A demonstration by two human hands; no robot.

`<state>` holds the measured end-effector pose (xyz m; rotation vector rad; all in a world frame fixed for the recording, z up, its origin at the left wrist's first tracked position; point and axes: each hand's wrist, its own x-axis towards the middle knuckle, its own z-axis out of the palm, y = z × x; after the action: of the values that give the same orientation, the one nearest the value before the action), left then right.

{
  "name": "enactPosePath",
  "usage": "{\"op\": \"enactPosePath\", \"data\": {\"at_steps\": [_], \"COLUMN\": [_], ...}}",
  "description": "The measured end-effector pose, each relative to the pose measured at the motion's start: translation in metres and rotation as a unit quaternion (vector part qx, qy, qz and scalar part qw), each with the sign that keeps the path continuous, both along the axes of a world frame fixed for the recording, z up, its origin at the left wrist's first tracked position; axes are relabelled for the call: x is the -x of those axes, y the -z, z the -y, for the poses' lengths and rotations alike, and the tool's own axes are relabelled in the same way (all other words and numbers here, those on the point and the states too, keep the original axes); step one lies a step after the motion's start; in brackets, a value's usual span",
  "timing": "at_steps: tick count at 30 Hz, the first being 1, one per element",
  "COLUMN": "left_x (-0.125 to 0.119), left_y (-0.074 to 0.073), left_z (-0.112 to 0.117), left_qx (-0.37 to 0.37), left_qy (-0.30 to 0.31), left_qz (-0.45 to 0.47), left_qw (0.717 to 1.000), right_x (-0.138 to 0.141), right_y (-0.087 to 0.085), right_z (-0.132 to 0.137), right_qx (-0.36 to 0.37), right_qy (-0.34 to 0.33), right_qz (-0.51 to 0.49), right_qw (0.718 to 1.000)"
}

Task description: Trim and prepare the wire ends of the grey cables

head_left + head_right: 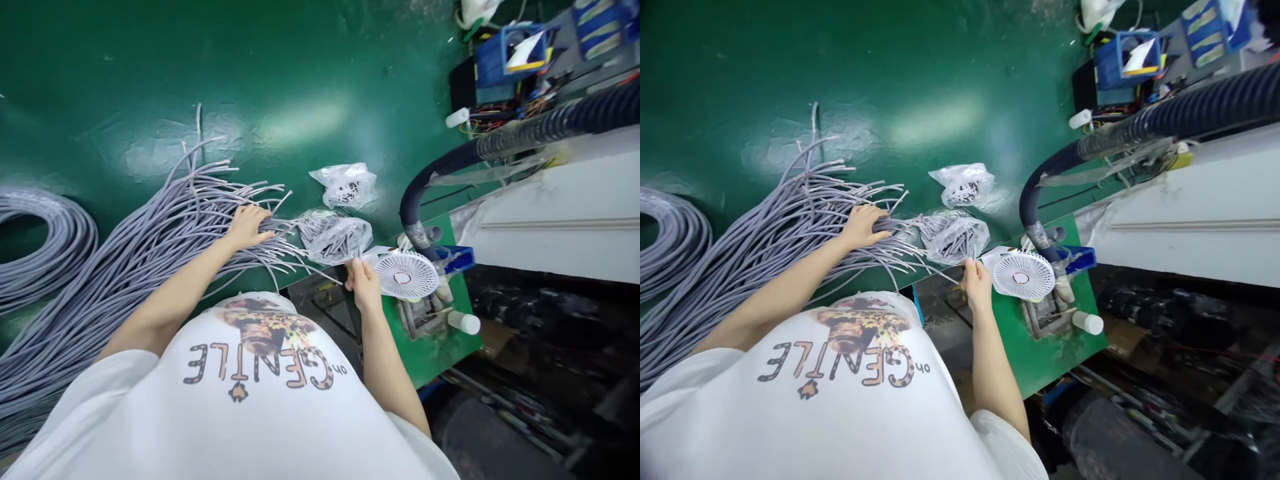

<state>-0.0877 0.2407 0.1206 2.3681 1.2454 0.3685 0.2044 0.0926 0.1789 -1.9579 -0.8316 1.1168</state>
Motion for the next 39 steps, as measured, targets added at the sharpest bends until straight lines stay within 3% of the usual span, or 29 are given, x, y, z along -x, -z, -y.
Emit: {"op": "enactPosePath", "data": {"at_steps": [2,4,6,9,12,14,16,19,22,25,30,35,39], "left_x": [0.016,0.034,0.047,0.053,0.048,0.046,0.047,0.051,0.054,0.057,0.075,0.097,0.092], "left_y": [-0.007,-0.013,-0.015,-0.015,-0.015,-0.016,-0.017,-0.02,-0.023,-0.024,-0.012,-0.001,-0.002], "left_z": [0.015,0.029,0.042,0.055,0.06,0.061,0.061,0.062,0.065,0.071,0.063,0.042,0.036], "left_qx": [-0.029,-0.032,-0.017,0.004,0.012,0.016,0.019,0.026,0.038,0.043,0.098,0.18,0.141], "left_qy": [-0.028,-0.094,-0.154,-0.195,-0.209,-0.215,-0.207,-0.194,-0.186,-0.16,-0.187,-0.254,-0.236], "left_qz": [0.025,0.017,-0.015,-0.076,-0.121,-0.144,-0.162,-0.176,-0.175,-0.159,-0.057,0.045,0.0], "left_qw": [0.999,0.995,0.988,0.978,0.97,0.966,0.965,0.965,0.966,0.973,0.976,0.949,0.961], "right_x": [-0.011,-0.018,-0.018,-0.001,0.04,0.071,0.099,0.123,0.126,0.124,0.142,0.168,0.17], "right_y": [0.025,0.032,0.024,-0.004,-0.027,-0.032,-0.029,-0.019,-0.011,-0.005,0.013,0.034,0.023], "right_z": [-0.012,-0.02,-0.027,-0.048,-0.085,-0.111,-0.133,-0.146,-0.138,-0.127,-0.146,-0.178,-0.184], "right_qx": [0.031,0.039,0.003,-0.114,-0.197,-0.197,-0.18,-0.122,-0.05,-0.029,-0.067,-0.037,-0.027], "right_qy": [0.037,0.018,-0.023,-0.125,-0.307,-0.441,-0.532,-0.589,-0.617,-0.651,-0.603,-0.609,-0.624], "right_qz": [0.0,0.053,0.109,0.148,0.198,0.216,0.254,0.352,0.397,0.358,0.356,0.411,0.408], "right_qw": [0.999,0.998,0.994,0.974,0.91,0.848,0.788,0.717,0.678,0.668,0.711,0.677,0.666]}}
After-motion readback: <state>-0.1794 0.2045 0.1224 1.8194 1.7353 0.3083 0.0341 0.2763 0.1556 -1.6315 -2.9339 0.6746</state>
